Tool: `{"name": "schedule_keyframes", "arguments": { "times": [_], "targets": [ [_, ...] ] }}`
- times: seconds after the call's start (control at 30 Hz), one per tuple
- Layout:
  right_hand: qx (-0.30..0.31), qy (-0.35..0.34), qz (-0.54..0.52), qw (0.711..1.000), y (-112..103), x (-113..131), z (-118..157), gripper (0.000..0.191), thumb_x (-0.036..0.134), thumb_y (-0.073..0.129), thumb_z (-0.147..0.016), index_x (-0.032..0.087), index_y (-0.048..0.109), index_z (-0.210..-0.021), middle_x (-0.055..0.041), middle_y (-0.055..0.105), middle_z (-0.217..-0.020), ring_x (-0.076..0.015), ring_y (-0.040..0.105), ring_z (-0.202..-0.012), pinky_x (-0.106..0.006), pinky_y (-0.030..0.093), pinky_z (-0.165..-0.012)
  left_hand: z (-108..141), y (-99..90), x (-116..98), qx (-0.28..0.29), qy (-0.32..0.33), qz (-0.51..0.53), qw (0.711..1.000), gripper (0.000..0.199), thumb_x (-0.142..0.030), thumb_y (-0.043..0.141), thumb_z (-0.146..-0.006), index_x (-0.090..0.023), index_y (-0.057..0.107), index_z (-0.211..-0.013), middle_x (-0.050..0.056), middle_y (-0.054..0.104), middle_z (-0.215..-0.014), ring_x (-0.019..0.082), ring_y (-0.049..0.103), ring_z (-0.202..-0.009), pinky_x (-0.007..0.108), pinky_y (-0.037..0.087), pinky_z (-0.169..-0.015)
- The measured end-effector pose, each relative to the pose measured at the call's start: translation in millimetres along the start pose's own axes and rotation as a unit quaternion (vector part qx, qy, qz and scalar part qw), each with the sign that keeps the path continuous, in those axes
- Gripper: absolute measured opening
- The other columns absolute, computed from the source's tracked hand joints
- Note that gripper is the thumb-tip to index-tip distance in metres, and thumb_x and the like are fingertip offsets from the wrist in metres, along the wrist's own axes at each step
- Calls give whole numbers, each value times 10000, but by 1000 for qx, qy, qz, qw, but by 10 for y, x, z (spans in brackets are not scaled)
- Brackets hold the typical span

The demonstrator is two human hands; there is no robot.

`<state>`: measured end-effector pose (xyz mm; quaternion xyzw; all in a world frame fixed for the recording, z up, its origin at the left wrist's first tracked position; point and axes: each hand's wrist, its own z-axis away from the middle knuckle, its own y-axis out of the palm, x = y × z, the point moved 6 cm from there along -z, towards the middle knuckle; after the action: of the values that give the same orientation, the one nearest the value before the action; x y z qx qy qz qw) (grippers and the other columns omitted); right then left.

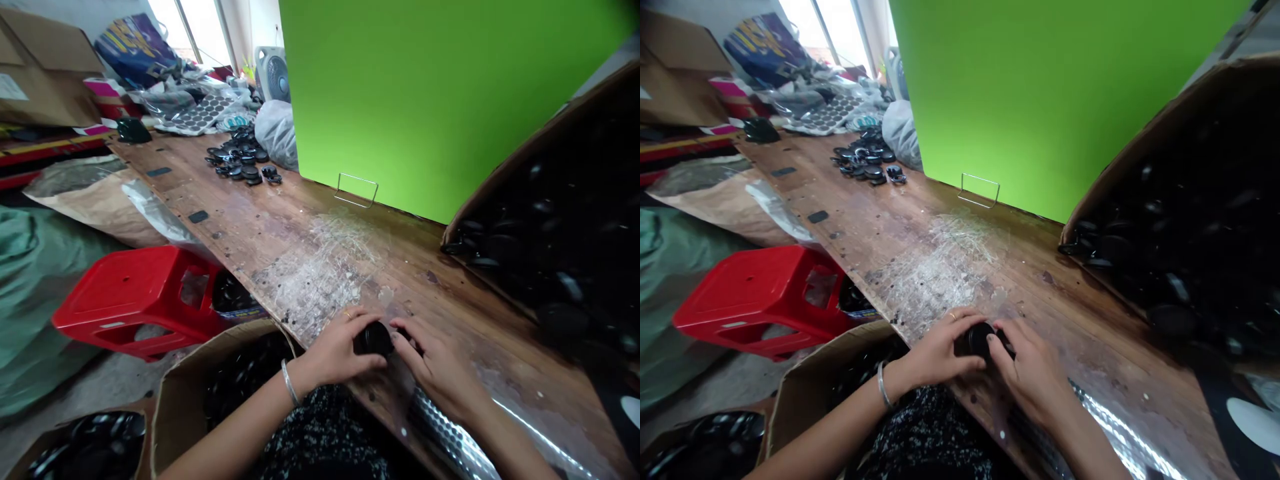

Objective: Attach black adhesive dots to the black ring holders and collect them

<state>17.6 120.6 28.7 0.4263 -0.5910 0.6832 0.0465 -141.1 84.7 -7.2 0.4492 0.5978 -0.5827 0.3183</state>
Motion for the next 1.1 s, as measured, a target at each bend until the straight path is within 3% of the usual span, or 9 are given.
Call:
{"name": "schedule_keyframes", "arguments": {
  "times": [0.1, 0.17, 0.23, 0.33, 0.4, 0.5, 0.6, 0.83, 1.1],
  "targets": [
    [15, 2, -16, 1000, 72, -69, -73, 317, 420, 438, -932, 253, 670, -1071, -51, 692, -1034, -214, 665, -932, -344, 520, -834, 41, 101, 108, 33, 27, -77, 996, 851, -399, 860, -611, -243, 506, -1369, 138, 546, -1366, 333, 421, -1318, 497, 299, -1122],
    [23, 37, -52, 998, 104, -212, -85, 361, 455, 411, -944, 244, 677, -1064, -54, 697, -1037, -220, 662, -970, -348, 524, -853, 29, 132, 152, 13, 22, -85, 996, 830, -392, 842, -648, -241, 478, -1379, 128, 565, -1340, 309, 467, -1276, 475, 329, -1104],
    [32, 96, -102, 990, 131, -401, -53, 434, 503, 371, -956, 219, 658, -1117, -64, 708, -987, -213, 682, -869, -337, 554, -759, 3, 138, 162, -7, 11, -76, 997, 762, -422, 812, -690, -255, 486, -1359, 105, 595, -1289, 285, 520, -1207, 447, 376, -1062],
    [-6, 147, -162, 976, 109, -615, 42, 462, 516, 390, -956, 201, 559, -1250, -87, 698, -1066, -193, 689, -776, -318, 574, -651, -30, 128, 132, -20, 15, -80, 996, 692, -473, 775, -724, -291, 504, -1333, 83, 613, -1252, 285, 535, -1170, 451, 385, -1038],
    [-56, 110, -132, 983, 48, -649, 95, 395, 462, 462, -946, 231, 542, -1256, -84, 663, -1184, -204, 689, -930, -340, 580, -776, -39, 124, 120, -25, 23, -91, 995, 691, -486, 767, -728, -305, 499, -1339, 83, 605, -1260, 294, 525, -1178, 462, 377, -1040],
    [-86, -25, -24, 996, -5, -559, 148, 273, 320, 488, -949, 264, 586, -1197, -60, 654, -1211, -208, 628, -1128, -364, 514, -971, -38, 129, 136, -31, 25, -100, 994, 696, -509, 751, -738, -299, 489, -1348, 87, 602, -1259, 292, 523, -1173, 460, 382, -1033],
    [-69, -112, 47, 990, -5, -514, 181, 324, 196, 426, -958, 274, 556, -1245, -66, 603, -1293, -180, 594, -1186, -318, 508, -979, -34, 138, 148, -30, 27, -101, 994, 692, -513, 745, -744, -295, 486, -1347, 79, 603, -1264, 283, 523, -1174, 452, 381, -1038],
    [16, -163, 152, 975, -21, -547, 181, 484, 84, 345, -922, 308, 516, -1316, -43, 552, -1376, -162, 627, -1145, -249, 548, -876, -38, 118, 117, -30, 24, -107, 994, 680, -490, 752, -746, -281, 486, -1336, 64, 606, -1261, 263, 529, -1166, 451, 402, -1030],
    [55, -176, 185, 965, 2, -627, 271, 589, 87, 343, -922, 348, 379, -1449, -42, 461, -1476, -176, 597, -1197, -303, 529, -950, -36, 123, 118, -24, 38, -115, 992, 692, -481, 759, -741, -277, 478, -1340, 58, 602, -1279, 245, 533, -1174, 448, 385, -1049]
  ]
}}
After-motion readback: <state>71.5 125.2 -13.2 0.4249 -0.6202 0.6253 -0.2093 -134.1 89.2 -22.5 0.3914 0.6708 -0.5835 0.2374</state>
